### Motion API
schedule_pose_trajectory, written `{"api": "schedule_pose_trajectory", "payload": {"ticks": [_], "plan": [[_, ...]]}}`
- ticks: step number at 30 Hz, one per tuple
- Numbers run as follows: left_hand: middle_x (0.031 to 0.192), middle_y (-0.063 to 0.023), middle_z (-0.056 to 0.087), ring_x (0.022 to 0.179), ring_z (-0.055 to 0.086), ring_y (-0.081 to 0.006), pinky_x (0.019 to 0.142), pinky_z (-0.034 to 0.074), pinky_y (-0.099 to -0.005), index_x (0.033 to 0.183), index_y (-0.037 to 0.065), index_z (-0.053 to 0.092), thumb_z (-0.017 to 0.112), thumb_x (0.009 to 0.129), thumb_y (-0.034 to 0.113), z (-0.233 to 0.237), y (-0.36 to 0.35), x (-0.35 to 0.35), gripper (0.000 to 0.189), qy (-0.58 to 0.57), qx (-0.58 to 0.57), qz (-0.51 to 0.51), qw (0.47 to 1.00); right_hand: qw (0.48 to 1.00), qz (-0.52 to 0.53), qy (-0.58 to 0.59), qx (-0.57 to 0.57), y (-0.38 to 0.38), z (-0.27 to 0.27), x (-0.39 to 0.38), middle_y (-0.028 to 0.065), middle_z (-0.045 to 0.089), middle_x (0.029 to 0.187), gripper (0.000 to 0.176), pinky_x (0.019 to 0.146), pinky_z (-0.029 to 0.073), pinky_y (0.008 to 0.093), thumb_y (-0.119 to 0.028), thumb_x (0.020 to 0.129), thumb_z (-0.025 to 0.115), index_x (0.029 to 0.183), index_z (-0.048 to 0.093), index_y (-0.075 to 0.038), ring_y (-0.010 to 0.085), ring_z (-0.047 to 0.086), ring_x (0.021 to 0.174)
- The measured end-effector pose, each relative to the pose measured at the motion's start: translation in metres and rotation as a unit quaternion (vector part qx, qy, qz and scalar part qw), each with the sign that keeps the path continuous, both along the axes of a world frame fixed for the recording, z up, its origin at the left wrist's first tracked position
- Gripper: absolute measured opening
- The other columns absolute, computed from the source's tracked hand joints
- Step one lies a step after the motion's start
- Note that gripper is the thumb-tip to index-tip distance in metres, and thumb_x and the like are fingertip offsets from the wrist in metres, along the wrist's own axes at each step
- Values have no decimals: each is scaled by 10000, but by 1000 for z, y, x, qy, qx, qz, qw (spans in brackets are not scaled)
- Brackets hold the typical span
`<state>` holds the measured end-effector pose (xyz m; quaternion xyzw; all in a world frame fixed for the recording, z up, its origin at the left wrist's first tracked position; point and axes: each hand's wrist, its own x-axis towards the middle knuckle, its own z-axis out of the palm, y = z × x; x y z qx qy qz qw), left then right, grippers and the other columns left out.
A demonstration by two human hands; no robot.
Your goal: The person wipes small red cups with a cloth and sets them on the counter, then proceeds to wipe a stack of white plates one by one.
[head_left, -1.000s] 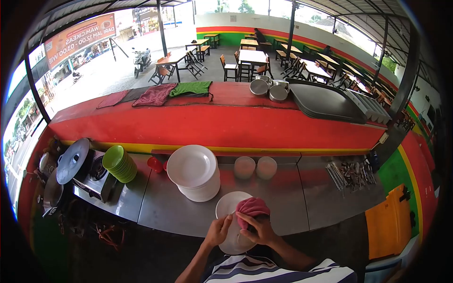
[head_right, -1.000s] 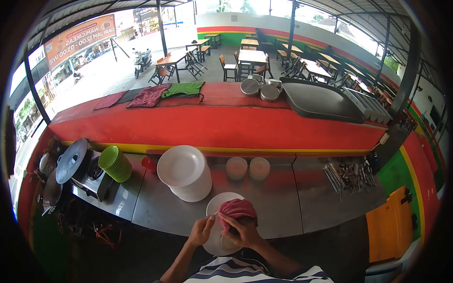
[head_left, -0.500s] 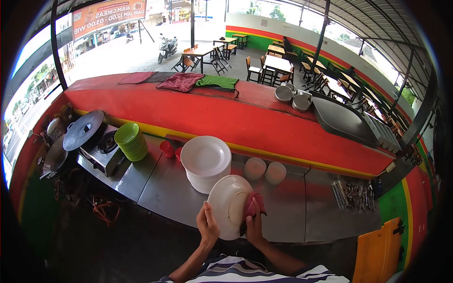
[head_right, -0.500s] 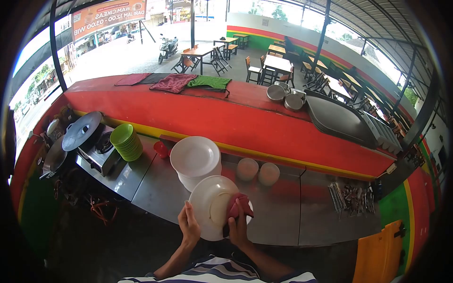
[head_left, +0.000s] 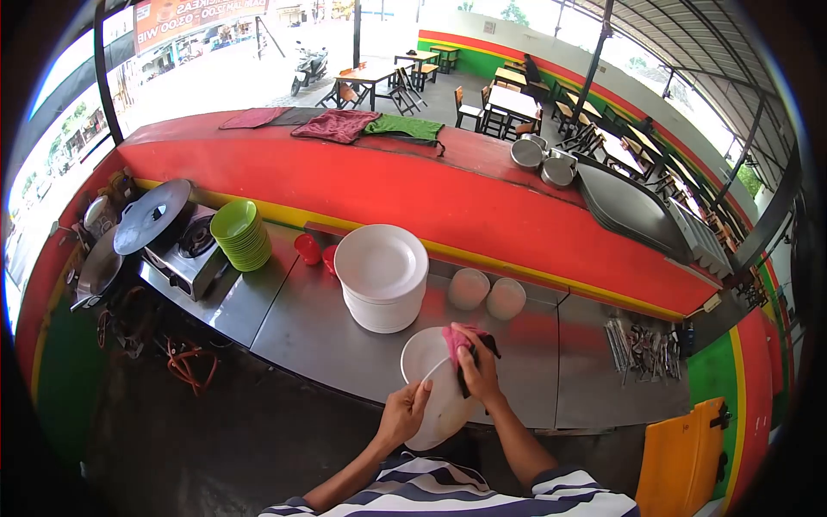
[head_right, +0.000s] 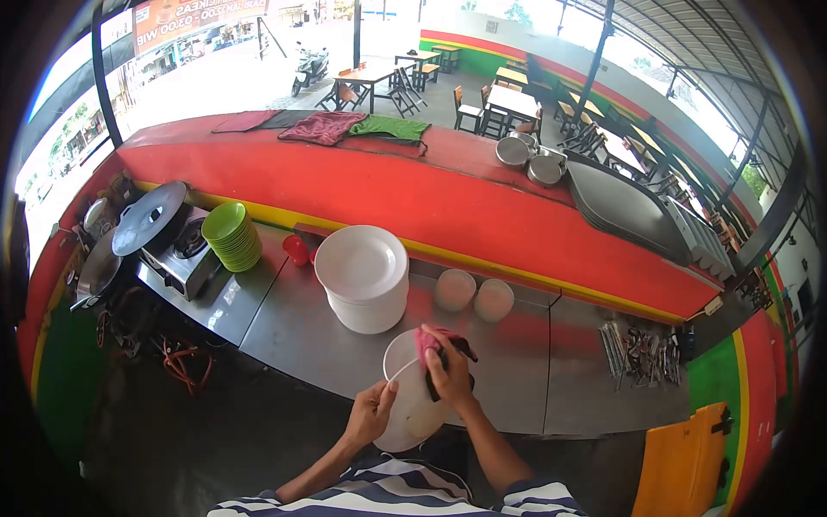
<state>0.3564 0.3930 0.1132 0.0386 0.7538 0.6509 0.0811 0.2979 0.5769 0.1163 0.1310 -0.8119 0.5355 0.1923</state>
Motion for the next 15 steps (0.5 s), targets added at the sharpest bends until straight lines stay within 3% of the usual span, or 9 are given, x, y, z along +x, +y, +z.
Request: {"api": "schedule_pose_trajectory", "payload": {"ticks": [3,4,5,9,12,15], "plan": [[556,-146,450,503,351,-248,494,363,-348,801,-7,580,591,996,313,-8,-5,9,375,68,-23,-17,997,964,-26,-209,-165,35,-49,-6,141,646,1211,473,1006,437,372,-355,958,538,1276,597,-10,232,599,1134],[563,-183,488,489,370,-300,493,379,-361,801,-5,591,607,987,299,-9,-9,8,356,95,-41,-27,994,923,-9,-268,-275,41,-60,1,134,648,1197,492,1004,438,367,-398,954,538,1261,603,-19,230,602,1124],[624,-248,535,535,441,-429,490,418,-407,810,13,632,646,956,276,2,-14,10,302,118,-64,-36,990,866,8,-326,-379,47,-71,11,128,651,1183,512,1001,439,362,-440,950,538,1246,609,-29,228,605,1114],[584,-203,562,520,573,-401,485,457,-403,870,54,695,686,924,276,-14,-30,6,229,175,-99,-83,976,783,34,-411,-466,60,-106,66,72,645,1183,504,995,440,393,-520,930,543,1268,601,-151,217,577,1159],[563,-171,579,496,598,-360,486,479,-386,913,82,726,709,901,284,-22,-33,4,202,218,-72,-83,970,717,-100,-439,-532,54,-139,92,114,653,1160,484,1025,423,378,-484,967,492,1255,590,-108,206,564,1204],[593,-151,608,526,623,-325,521,500,-370,935,85,734,716,890,283,-41,-34,1,204,241,-77,-104,962,728,-103,-416,-535,64,-153,106,119,634,1208,429,1074,390,403,-410,955,539,1271,573,-121,200,527,1261]]}}
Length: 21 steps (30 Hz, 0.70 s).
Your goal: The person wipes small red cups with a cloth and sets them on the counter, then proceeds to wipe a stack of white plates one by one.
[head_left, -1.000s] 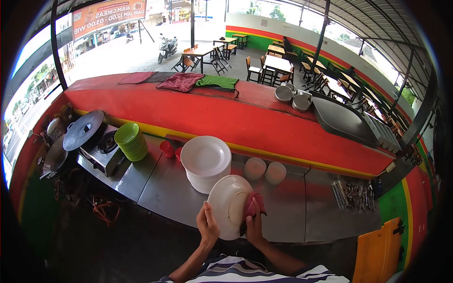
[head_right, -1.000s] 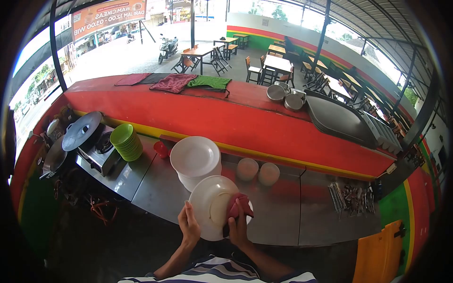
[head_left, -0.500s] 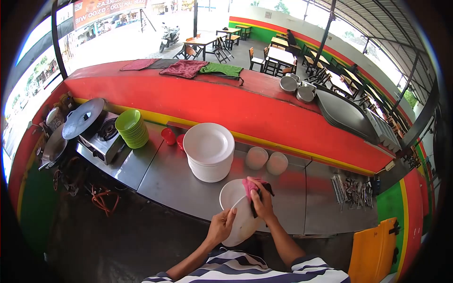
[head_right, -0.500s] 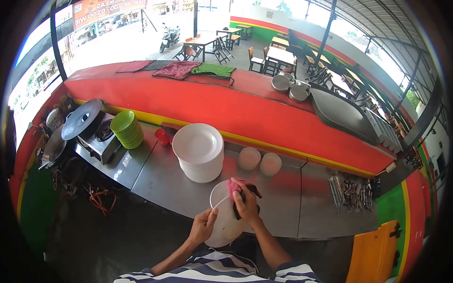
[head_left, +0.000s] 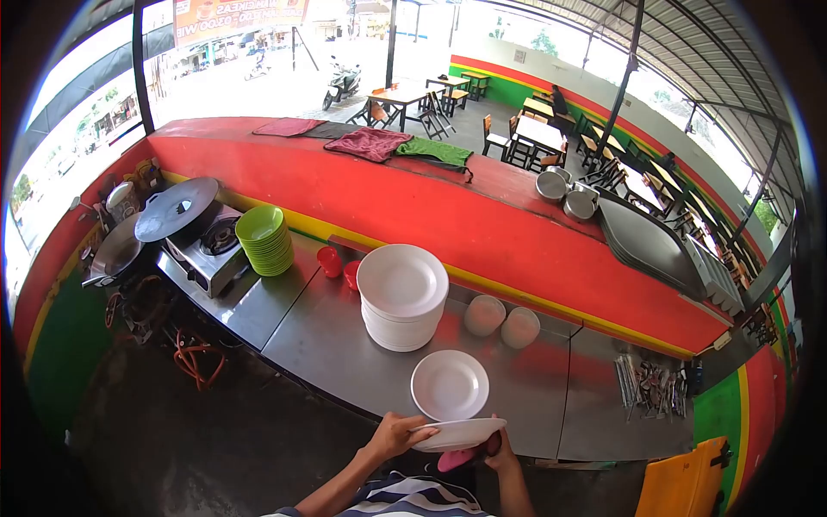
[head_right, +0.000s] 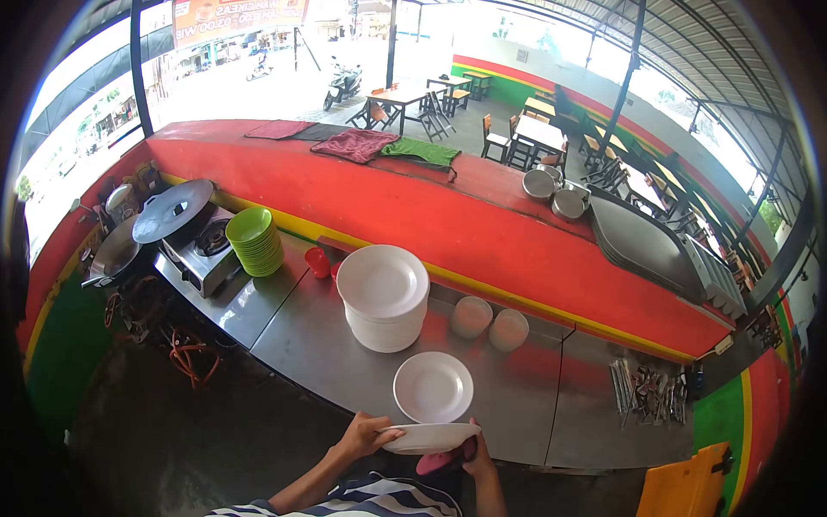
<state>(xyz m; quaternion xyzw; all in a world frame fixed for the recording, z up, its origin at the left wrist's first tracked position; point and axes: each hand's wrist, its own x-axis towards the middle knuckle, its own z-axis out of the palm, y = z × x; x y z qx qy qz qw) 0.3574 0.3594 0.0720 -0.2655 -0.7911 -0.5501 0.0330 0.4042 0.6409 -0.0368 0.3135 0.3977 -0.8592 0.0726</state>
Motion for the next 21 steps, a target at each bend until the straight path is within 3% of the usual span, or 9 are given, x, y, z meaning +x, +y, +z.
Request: {"api": "schedule_pose_trajectory", "payload": {"ticks": [2,4,5,8,11,14,17,20,21], "plan": [[678,-154,649,619,655,-322,582,519,-370,950,71,728,706,897,276,-13,-3,-4,213,4,-32,-22,999,919,79,269,279,17,-27,11,112,617,1229,389,1065,409,406,-310,931,591,1263,576,-109,209,544,1229],[919,-181,660,858,647,-338,741,517,-394,1051,54,693,667,926,263,-16,3,-11,246,-18,-46,-17,999,882,125,312,332,29,-27,13,103,602,1237,410,1053,426,404,-205,884,648,1272,568,-100,223,558,1198],[1040,-194,666,978,643,-346,821,516,-406,1102,45,676,648,940,257,-18,7,-14,268,-30,-55,-17,998,930,135,231,252,35,-21,8,98,596,1235,454,1044,434,400,-151,849,678,1283,558,-96,232,564,1184],[1399,-226,460,1305,442,-378,1069,376,-441,1306,35,538,572,979,244,-32,19,-23,390,21,-5,9,1000,982,110,64,137,36,9,-7,86,592,1193,590,1007,455,378,-51,764,743,1311,525,-79,240,574,1129],[1535,-244,266,1433,262,-395,1166,239,-449,1493,50,301,541,986,243,-57,30,-23,593,-123,48,23,991,970,50,62,230,25,3,4,100,558,1211,689,977,463,359,10,705,757,1334,491,-83,234,551,1138],[1574,-266,171,1470,185,-399,1184,188,-445,1561,76,109,506,985,201,-77,38,-17,711,-272,155,-14,950,937,-15,84,338,13,-34,12,105,540,1217,686,968,458,361,5,694,765,1317,492,-88,220,536,1128],[1597,-251,135,1483,90,-443,1192,129,-486,1571,90,15,467,974,132,-142,35,-25,750,-250,186,-8,950,919,-78,85,378,1,-49,10,99,543,1195,648,985,438,370,-26,696,776,1284,508,-84,222,532,1112],[1608,-232,129,1480,25,-479,1193,58,-512,1568,75,37,428,962,77,-188,30,-38,722,-175,6,43,984,887,-113,85,440,-6,-67,-2,97,547,1180,624,1004,417,376,-52,698,783,1263,520,-76,228,530,1118],[1609,-228,131,1475,3,-491,1190,39,-519,1567,69,40,426,964,71,-199,29,-42,716,-163,21,38,986,872,-119,84,467,-9,-72,-6,97,549,1176,617,1009,411,377,-61,699,785,1258,524,-74,230,530,1122]]}}
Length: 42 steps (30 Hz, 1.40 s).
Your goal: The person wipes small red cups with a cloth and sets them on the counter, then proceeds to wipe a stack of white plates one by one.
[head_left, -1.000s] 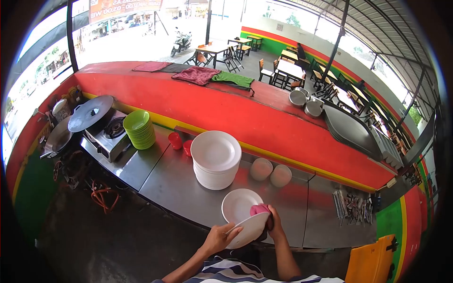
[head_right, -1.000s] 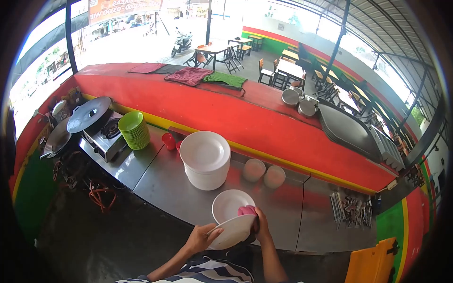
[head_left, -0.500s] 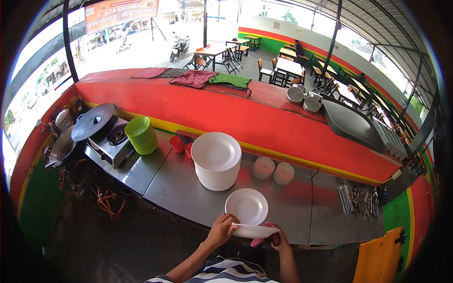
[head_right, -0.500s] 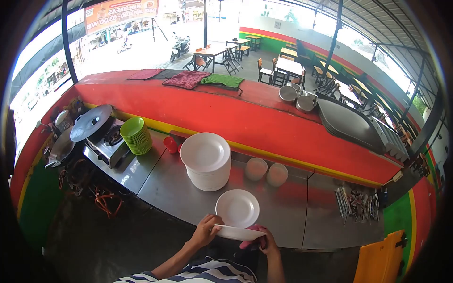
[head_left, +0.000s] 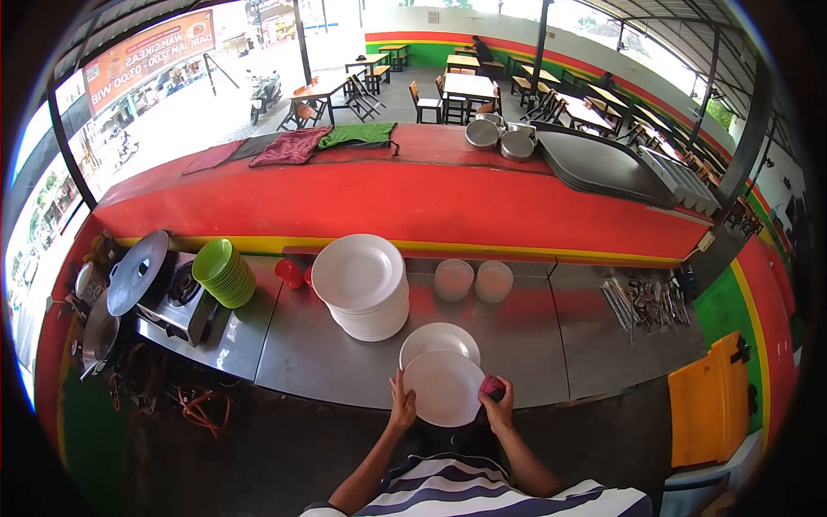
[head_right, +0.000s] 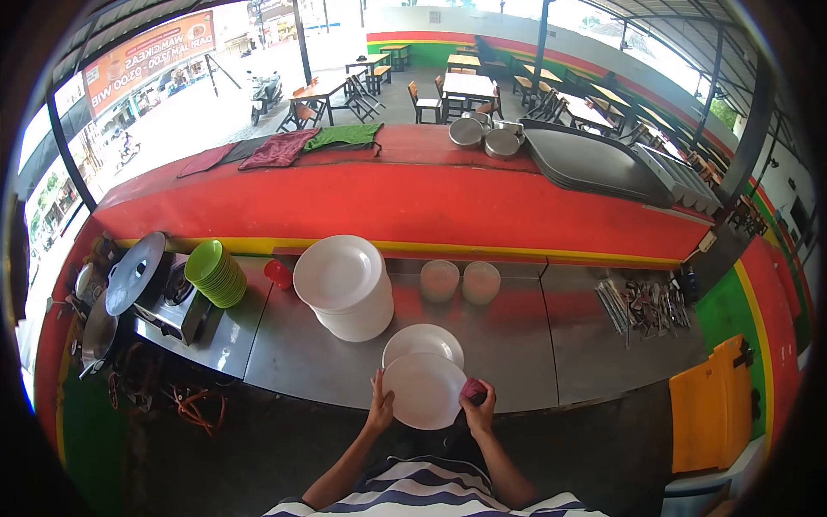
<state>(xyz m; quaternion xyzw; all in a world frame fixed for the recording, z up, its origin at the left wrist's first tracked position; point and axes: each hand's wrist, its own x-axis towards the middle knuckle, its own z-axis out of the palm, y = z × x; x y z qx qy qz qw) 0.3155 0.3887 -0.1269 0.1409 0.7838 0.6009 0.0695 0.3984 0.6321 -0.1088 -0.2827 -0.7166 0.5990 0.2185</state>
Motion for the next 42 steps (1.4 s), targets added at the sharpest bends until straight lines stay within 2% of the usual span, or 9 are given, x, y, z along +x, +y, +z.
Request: {"api": "schedule_pose_trajectory", "payload": {"ticks": [2,5,11,16,26,29,32,35,42], "plan": [[1611,-218,136,1464,-42,-515,1186,0,-534,1564,57,46,420,967,58,-18,-1,-11,704,27,31,-1,999,1000,-8,-4,-6,-3,-5,-11,100,551,1177,601,1004,411,376,-83,709,789,1251,529,-70,233,531,1121],[1595,-240,175,1477,67,-474,1194,87,-491,1554,28,82,404,976,40,-35,0,-19,662,42,-11,25,999,999,-16,8,32,-5,-23,-26,104,562,1165,564,994,414,373,-118,733,787,1236,539,-60,234,539,1113],[1553,-268,266,1430,310,-367,1150,271,-375,1536,-12,140,394,989,16,-38,11,-30,604,-14,94,73,993,999,-2,52,0,2,-53,-50,83,629,1041,452,938,441,349,-218,830,766,1190,563,-35,207,589,1011],[1510,-263,324,1390,356,-387,1130,304,-395,1526,-8,190,427,1000,47,-40,22,-41,580,80,35,118,989,998,-54,-7,27,1,-51,-62,93,662,1020,415,883,462,346,-336,886,721,1127,609,-17,204,612,963],[1392,-218,436,1054,599,-418,847,519,-443,1481,104,378,545,965,145,-32,31,-45,544,136,-85,222,962,977,-74,-37,197,-10,-42,-68,224,689,925,436,791,498,451,-371,895,671,1105,599,4,400,663,904],[1217,-255,568,981,616,-425,802,522,-450,1460,65,400,554,960,186,-12,28,-44,538,120,-69,227,964,973,-66,-41,220,-8,-48,-69,230,688,934,439,781,501,462,-363,901,660,1125,582,6,409,665,902],[900,-229,662,745,654,-400,649,517,-471,1466,115,417,573,946,222,-27,26,-47,554,30,-128,203,970,962,-71,-53,258,-4,-57,-72,236,685,936,434,772,502,465,-350,894,667,1121,583,10,419,663,897],[624,-178,623,564,612,-402,537,480,-483,1497,211,389,563,941,266,-30,30,-55,585,87,-175,231,953,958,-79,-59,268,-6,-50,-76,204,693,889,390,736,513,464,-320,879,688,1085,594,-3,403,676,847],[533,-169,588,484,582,-414,494,459,-503,1495,212,387,513,953,284,-26,33,-63,561,65,-212,217,951,954,-49,-67,289,5,-52,-82,234,663,818,337,691,494,497,-286,875,662,1024,582,5,457,643,791]]}}
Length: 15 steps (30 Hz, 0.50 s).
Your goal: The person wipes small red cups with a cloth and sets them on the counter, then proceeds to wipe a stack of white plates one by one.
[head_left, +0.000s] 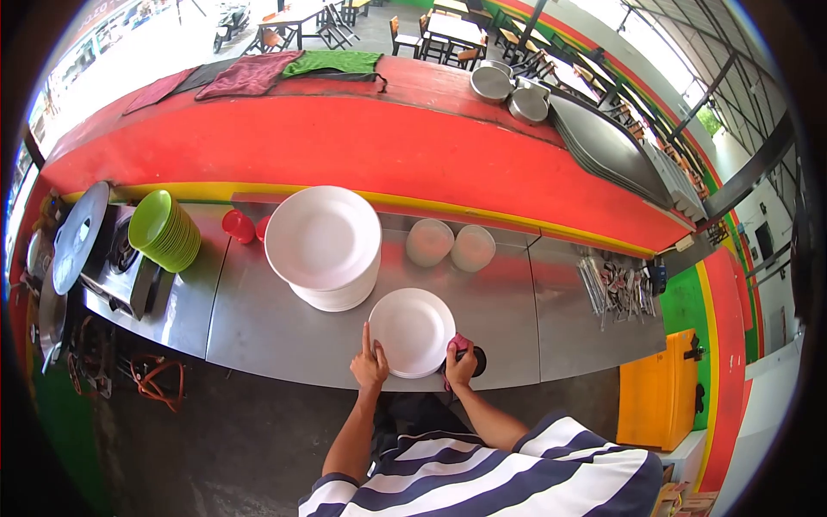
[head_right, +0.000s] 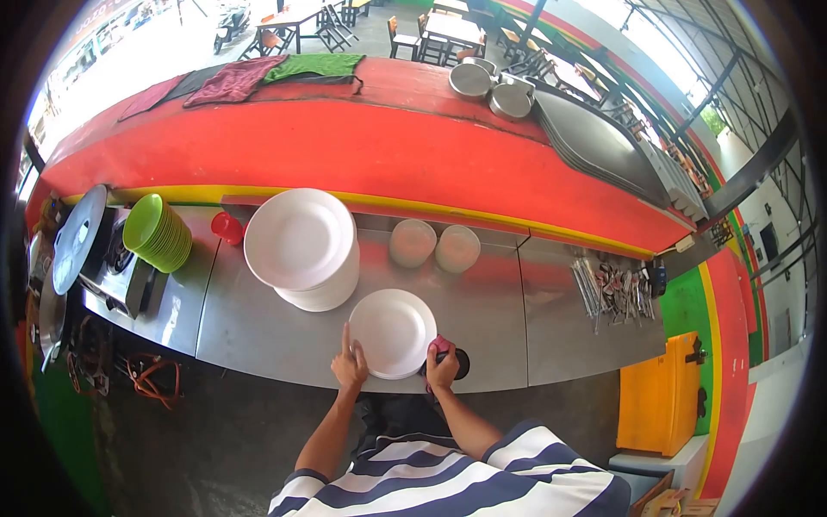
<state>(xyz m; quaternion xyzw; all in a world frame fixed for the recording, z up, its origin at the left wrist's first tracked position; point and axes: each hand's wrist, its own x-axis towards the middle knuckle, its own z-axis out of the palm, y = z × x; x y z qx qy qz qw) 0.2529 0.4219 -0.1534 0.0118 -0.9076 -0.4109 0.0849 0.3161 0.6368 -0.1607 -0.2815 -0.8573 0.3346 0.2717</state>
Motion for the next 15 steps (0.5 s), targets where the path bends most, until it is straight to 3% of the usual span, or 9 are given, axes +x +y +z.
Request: {"api": "schedule_pose_trajectory", "payload": {"ticks": [8,13,15], "plan": [[613,-210,630,560,607,-452,542,464,-543,1485,164,383,466,961,295,1,8,-2,547,-15,-3,21,1000,999,26,-19,10,13,-3,-10,228,663,834,357,682,490,520,-325,872,635,1052,574,-24,467,635,785],[756,-237,676,641,632,-469,583,490,-547,1475,86,348,449,929,256,0,11,-3,581,-53,-37,17,998,998,32,-48,28,20,-4,-20,245,673,876,480,681,523,539,-366,857,600,1188,529,-25,470,651,776],[800,-247,683,687,636,-483,627,488,-562,1474,76,335,399,956,332,-4,12,-3,581,-51,-31,16,998,996,32,-74,35,24,-7,-22,253,674,902,527,683,531,539,-374,857,590,1233,511,-14,469,654,782]]}}
